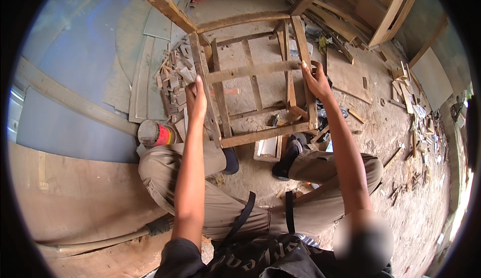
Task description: The person is repairing a wooden chair frame. They use a hammer to drive nails into the joints of the frame, securing the pieces together. The person also uses their hands to align the wooden pieces and inspect the structure.
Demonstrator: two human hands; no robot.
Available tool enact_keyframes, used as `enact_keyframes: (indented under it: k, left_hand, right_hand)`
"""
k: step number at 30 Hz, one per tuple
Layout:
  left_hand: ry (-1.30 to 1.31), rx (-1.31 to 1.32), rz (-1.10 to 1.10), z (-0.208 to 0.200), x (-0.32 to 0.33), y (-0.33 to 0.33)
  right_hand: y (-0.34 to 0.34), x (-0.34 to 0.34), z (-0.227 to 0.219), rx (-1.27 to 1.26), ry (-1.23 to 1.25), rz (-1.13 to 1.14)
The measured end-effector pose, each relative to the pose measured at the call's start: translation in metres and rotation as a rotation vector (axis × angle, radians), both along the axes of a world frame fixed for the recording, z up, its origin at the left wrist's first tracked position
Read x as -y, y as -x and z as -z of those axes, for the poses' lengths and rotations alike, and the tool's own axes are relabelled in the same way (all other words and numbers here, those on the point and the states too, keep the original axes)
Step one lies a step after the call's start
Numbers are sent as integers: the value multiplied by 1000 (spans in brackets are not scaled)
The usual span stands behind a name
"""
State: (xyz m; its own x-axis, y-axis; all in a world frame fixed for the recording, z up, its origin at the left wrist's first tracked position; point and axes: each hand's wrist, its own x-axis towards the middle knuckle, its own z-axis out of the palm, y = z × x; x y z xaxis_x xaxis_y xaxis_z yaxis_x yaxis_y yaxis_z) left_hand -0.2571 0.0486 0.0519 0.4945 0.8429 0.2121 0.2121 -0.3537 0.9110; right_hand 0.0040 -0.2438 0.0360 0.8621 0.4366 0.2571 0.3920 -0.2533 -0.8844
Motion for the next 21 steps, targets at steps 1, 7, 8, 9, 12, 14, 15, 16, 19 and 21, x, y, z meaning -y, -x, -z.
enact_keyframes:
  k: [1,7,8,9,12,14,15,16,19,21]
  left_hand:
    - [9,-3,57,14,6,8]
    - [373,50,175,30,30,12]
    - [381,60,180,25,33,8]
    - [364,160,137,21,38,3]
    - [331,24,78,14,30,-4]
    - [313,44,69,12,33,-8]
    - [316,47,72,13,31,-6]
    - [319,51,75,14,30,-4]
    - [265,-75,65,14,30,-1]
    - [222,-73,38,12,39,0]
  right_hand:
    - [16,5,-9,-8,44,46]
    - [27,1,21,-116,-60,93]
    - [26,2,20,-98,2,62]
    - [24,5,19,-79,63,34]
    - [23,-1,22,20,69,52]
    - [18,-1,24,141,97,103]
    - [21,-2,23,89,100,107]
    - [24,-3,20,80,104,104]
    - [29,-1,17,83,142,129]
    - [35,2,18,120,192,184]
